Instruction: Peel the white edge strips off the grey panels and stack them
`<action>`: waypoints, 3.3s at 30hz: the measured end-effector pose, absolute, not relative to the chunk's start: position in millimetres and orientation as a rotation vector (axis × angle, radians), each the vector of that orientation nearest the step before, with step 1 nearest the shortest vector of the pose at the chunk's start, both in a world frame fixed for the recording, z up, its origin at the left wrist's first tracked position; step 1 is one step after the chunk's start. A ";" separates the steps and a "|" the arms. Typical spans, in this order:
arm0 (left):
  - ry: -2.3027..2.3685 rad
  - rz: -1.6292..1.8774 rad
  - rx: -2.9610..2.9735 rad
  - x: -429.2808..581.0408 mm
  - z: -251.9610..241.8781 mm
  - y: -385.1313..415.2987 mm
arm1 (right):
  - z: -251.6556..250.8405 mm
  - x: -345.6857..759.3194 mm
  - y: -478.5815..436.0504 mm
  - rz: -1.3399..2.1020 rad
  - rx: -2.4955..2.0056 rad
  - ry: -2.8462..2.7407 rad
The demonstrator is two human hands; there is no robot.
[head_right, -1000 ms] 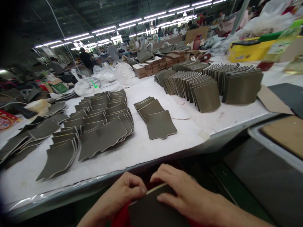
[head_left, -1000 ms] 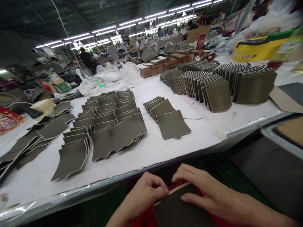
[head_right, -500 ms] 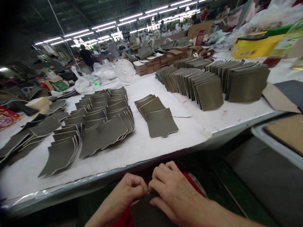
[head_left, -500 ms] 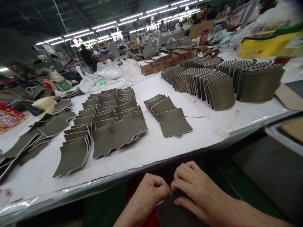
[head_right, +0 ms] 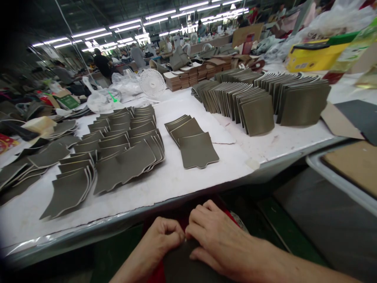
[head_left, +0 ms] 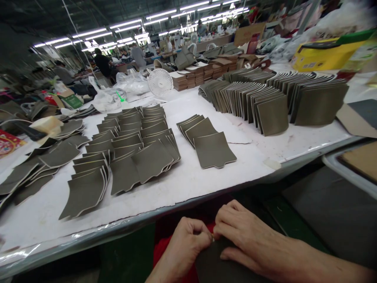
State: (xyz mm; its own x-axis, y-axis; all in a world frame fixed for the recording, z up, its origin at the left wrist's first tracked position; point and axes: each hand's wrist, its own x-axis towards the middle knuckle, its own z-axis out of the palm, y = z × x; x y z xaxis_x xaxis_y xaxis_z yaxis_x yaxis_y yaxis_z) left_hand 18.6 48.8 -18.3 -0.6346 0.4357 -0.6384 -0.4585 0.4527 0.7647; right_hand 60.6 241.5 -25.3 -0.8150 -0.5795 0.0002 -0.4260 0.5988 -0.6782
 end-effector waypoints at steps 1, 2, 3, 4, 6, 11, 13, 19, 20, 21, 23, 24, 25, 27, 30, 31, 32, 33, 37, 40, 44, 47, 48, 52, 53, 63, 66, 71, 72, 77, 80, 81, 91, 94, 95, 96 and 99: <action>1.850 1.302 -0.022 19.1 -18.9 49.4 | -26.0 62.0 241.5 -1.025 -0.815 2.603; 1.854 1.287 -0.013 19.9 -20.0 50.1 | -27.5 63.5 241.2 -1.031 -0.796 2.597; 1.857 1.268 -0.002 21.0 -21.5 51.1 | -29.7 65.2 240.7 -1.037 -0.779 2.595; 1.857 1.256 0.002 22.2 -23.2 52.1 | -32.4 66.9 240.1 -1.042 -0.767 2.594; 1.859 1.231 0.026 24.0 -26.1 53.7 | -38.6 69.6 239.3 -1.044 -0.771 2.600; 1.854 1.217 0.114 20.6 -24.5 52.6 | -40.9 66.9 242.9 -1.067 -0.884 2.631; 1.833 1.231 0.142 18.2 -21.8 50.2 | -35.4 62.1 246.7 -1.111 -0.908 2.601; 1.854 1.178 0.194 17.4 -19.6 47.3 | -26.5 49.9 256.4 -1.165 -0.847 2.428; 1.867 1.167 0.207 17.3 -20.5 47.7 | -26.9 49.6 256.5 -1.152 -0.841 2.425; 1.885 1.150 0.225 16.8 -21.9 48.1 | -27.1 49.9 255.9 -1.134 -0.841 2.426; 1.940 1.104 0.247 15.2 -25.7 48.4 | -25.8 52.9 252.9 -1.067 -0.856 2.435; 1.970 1.077 0.249 14.0 -28.0 48.1 | -23.7 55.5 250.6 -1.023 -0.877 2.445; 2.000 1.048 0.244 12.8 -30.4 47.3 | -20.3 58.8 247.8 -0.972 -0.907 2.465; 2.052 0.993 0.230 10.5 -34.6 44.9 | -10.1 66.4 241.8 -0.869 -1.023 2.516; 2.089 0.925 0.220 7.7 -37.3 41.1 | 9.4 75.7 235.1 -0.770 -1.198 2.594; 2.087 0.911 0.213 6.9 -37.1 40.4 | 15.0 77.1 234.1 -0.759 -1.214 2.592; 2.078 0.908 0.207 6.0 -36.6 39.9 | 19.4 77.5 233.7 -0.766 -1.201 2.589; 2.063 0.917 0.203 5.1 -35.8 39.6 | 22.1 77.2 233.7 -0.789 -1.160 2.575; 1.876 1.072 0.269 2.3 -32.0 35.9 | 12.4 73.5 236.1 -0.969 -0.957 2.459; 1.727 1.221 0.303 4.6 -27.7 26.3 | -8.5 73.4 239.1 -1.125 -0.757 2.380; 1.832 1.220 0.352 15.0 -21.8 10.2 | -28.5 75.0 241.7 -1.148 -0.598 2.289; 1.899 1.151 0.300 23.3 -23.2 4.3 | -28.9 71.7 240.6 -1.114 -0.571 2.271; 1.917 1.155 0.267 25.3 -24.7 3.8 | -27.1 69.7 239.7 -1.113 -0.565 2.256; 1.995 1.181 0.199 28.7 -29.4 6.2 | -20.9 62.3 235.3 -1.113 -0.549 2.214; 2.016 1.172 0.211 28.9 -29.4 7.0 | -20.8 61.3 234.4 -1.107 -0.551 2.219; 2.120 1.045 0.432 32.9 -30.5 7.2 | -27.1 61.1 230.0 -1.021 -0.587 2.237; 2.133 1.013 0.444 32.7 -31.8 9.1 | -29.2 61.9 229.9 -1.009 -0.585 2.255; 2.119 1.030 0.464 33.0 -34.3 19.5 | -36.2 64.3 230.7 -1.031 -0.678 2.323; 2.116 1.038 0.490 33.5 -35.5 21.6 | -37.1 64.7 231.4 -1.045 -0.697 2.335; 2.101 1.079 0.568 36.1 -43.0 25.5 | -37.0 66.1 239.3 -1.246 -0.570 2.338; 2.096 1.075 0.603 35.7 -46.2 23.7 | -38.1 66.0 244.8 -1.306 -0.550 2.307; 2.109 1.070 0.613 35.3 -47.2 22.8 | -39.3 65.8 246.4 -1.285 -0.585 2.306; 2.149 1.022 0.569 36.2 -53.0 11.5 | -49.5 60.0 272.9 -1.140 -0.794 2.378; 2.138 1.064 0.518 35.3 -51.9 11.1 | -49.2 59.5 281.7 -1.159 -0.794 2.384; 2.131 1.068 0.504 34.9 -51.4 11.5 | -49.8 59.7 283.5 -1.178 -0.783 2.383; 2.129 1.069 0.485 34.5 -51.0 12.0 | -50.9 59.9 284.7 -1.207 -0.771 2.387; 2.133 1.085 0.447 34.2 -49.2 14.1 | -55.4 60.7 286.3 -1.329 -0.756 2.404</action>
